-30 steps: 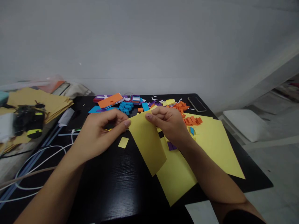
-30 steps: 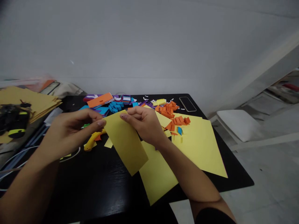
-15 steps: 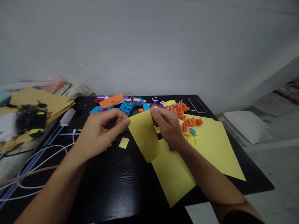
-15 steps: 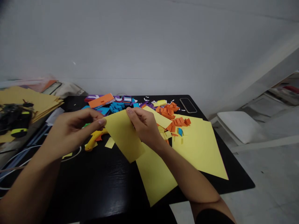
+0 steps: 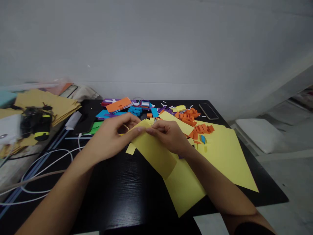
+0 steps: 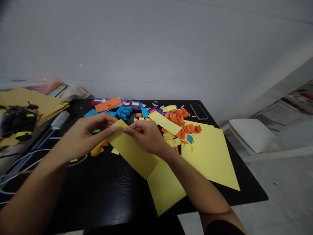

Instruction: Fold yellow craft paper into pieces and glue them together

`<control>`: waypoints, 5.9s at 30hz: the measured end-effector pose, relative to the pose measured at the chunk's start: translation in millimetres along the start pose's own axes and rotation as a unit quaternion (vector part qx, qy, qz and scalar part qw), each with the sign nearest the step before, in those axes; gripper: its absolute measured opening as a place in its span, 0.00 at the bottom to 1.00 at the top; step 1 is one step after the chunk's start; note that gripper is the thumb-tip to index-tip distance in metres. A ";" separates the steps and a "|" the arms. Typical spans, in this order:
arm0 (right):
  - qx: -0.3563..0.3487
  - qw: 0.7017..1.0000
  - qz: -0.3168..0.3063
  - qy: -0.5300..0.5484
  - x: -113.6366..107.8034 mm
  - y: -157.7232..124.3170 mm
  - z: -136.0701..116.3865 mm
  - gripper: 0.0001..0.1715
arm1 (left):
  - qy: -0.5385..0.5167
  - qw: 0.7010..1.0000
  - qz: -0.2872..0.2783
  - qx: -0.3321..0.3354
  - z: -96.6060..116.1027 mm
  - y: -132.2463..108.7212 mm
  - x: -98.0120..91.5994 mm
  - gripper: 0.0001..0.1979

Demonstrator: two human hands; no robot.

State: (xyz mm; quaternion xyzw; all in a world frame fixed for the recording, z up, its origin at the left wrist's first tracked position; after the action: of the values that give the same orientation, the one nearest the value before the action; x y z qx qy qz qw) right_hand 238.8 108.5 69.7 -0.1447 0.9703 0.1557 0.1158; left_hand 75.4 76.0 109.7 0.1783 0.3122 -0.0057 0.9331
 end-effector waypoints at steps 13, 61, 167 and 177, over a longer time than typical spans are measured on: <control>0.158 0.957 -0.238 -0.056 -0.4 -43.4 56.7 0.23 | -0.066 0.970 0.055 -0.228 -74.0 -65.7 -0.4 0.20; 0.042 0.977 -0.136 -0.161 42.2 -82.1 88.6 0.08 | 0.037 0.996 -0.015 -0.078 -112.9 -133.9 42.3 0.11; -0.205 0.833 -0.138 -0.495 29.6 -187.9 53.8 0.16 | 0.438 0.891 0.049 0.107 -67.1 -235.3 37.8 0.29; -0.199 0.850 -0.125 -0.471 30.7 -182.7 50.2 0.10 | 0.408 0.909 0.044 0.071 -71.4 -231.1 34.9 0.24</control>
State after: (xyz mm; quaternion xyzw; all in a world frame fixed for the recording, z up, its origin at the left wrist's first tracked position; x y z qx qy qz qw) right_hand 277.1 -48.3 -34.0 -0.1940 0.7212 0.3796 0.5460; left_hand 33.9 -112.8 -39.8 0.2441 0.6564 0.0867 0.7085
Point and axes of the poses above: each hand's wrist, its own y-axis towards the middle knuckle, its own x-axis out of the palm, z = x × y, the point moved 7 cm from there along y, towards the middle knuckle, and after that the axes turned 9 degrees about z, right-handed, at the moved point
